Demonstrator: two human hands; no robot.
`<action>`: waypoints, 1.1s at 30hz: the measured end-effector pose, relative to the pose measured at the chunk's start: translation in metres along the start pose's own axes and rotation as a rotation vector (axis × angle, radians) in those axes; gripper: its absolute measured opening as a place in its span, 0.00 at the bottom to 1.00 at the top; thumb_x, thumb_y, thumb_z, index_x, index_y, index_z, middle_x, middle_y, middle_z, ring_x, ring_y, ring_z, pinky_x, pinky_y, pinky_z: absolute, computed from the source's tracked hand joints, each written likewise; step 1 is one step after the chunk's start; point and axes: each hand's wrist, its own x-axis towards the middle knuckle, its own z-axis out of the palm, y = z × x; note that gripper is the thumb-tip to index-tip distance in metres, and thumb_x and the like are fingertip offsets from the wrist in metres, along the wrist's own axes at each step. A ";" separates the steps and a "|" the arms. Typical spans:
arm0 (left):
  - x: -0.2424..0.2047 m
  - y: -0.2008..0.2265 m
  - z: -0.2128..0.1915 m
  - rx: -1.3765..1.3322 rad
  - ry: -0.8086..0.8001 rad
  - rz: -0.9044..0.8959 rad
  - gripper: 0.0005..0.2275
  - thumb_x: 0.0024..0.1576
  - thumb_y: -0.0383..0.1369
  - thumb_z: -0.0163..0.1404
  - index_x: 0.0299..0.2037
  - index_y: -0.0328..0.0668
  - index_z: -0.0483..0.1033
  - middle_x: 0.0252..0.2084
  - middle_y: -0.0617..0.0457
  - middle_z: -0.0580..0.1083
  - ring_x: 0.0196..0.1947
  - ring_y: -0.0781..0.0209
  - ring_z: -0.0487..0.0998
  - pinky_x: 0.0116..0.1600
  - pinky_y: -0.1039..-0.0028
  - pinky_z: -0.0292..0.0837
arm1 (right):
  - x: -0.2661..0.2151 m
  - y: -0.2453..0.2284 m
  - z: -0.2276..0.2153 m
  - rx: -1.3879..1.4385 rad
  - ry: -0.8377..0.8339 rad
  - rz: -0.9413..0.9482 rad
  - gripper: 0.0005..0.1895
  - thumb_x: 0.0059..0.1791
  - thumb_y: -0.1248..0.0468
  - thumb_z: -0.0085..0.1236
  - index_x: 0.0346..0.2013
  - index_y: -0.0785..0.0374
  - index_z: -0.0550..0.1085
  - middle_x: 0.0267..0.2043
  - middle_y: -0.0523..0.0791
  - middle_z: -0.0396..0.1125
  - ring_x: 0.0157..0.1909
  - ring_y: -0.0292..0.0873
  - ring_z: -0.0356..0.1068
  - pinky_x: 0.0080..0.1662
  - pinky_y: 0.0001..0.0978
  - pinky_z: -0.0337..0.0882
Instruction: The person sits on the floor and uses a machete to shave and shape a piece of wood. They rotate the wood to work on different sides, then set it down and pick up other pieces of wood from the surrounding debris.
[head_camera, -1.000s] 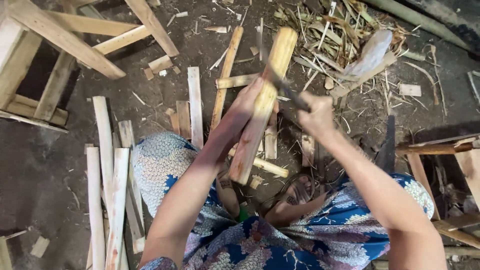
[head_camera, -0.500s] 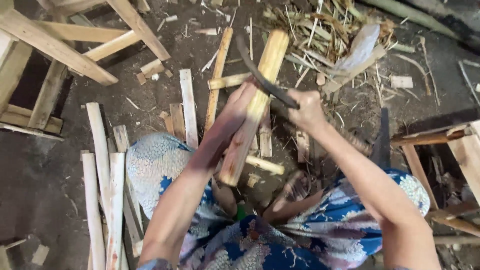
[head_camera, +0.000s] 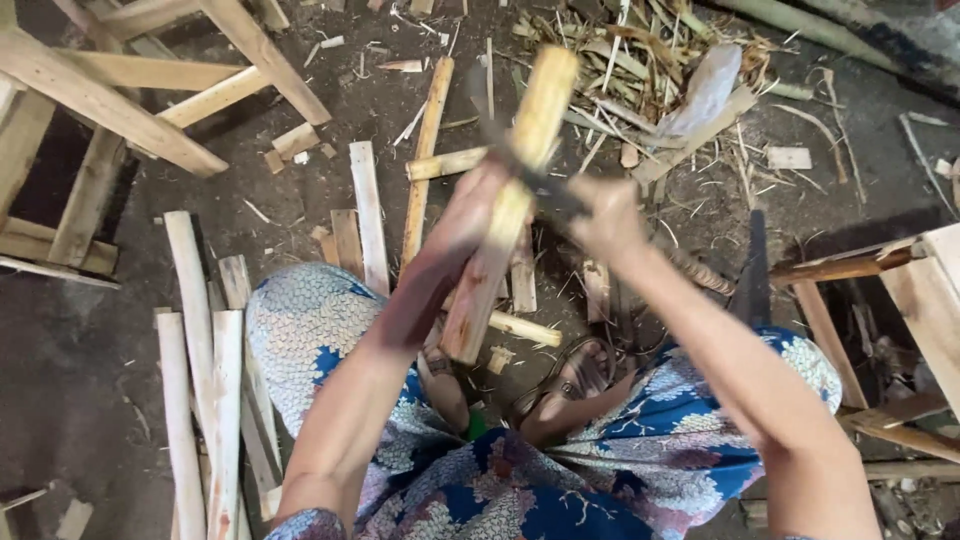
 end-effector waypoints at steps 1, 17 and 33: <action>0.005 -0.009 -0.004 -0.001 -0.006 0.000 0.16 0.61 0.39 0.36 0.49 0.40 0.71 0.29 0.45 0.73 0.25 0.64 0.72 0.32 0.73 0.73 | 0.002 0.003 -0.003 -0.004 0.003 0.004 0.11 0.29 0.74 0.55 0.25 0.62 0.71 0.18 0.51 0.64 0.25 0.57 0.67 0.36 0.45 0.67; -0.023 0.016 0.001 -0.030 -0.194 0.096 0.17 0.62 0.39 0.38 0.58 0.42 0.66 0.41 0.42 0.73 0.36 0.56 0.74 0.42 0.65 0.74 | 0.050 0.099 -0.020 0.122 0.210 0.077 0.09 0.52 0.63 0.53 0.26 0.58 0.72 0.19 0.45 0.60 0.26 0.39 0.61 0.34 0.30 0.60; 0.046 -0.039 -0.032 0.071 -0.079 0.084 0.22 0.64 0.44 0.32 0.66 0.43 0.53 0.66 0.38 0.55 0.64 0.46 0.58 0.68 0.56 0.48 | -0.003 0.005 0.022 0.189 0.004 0.087 0.06 0.38 0.69 0.51 0.17 0.56 0.68 0.13 0.46 0.60 0.19 0.50 0.63 0.27 0.31 0.61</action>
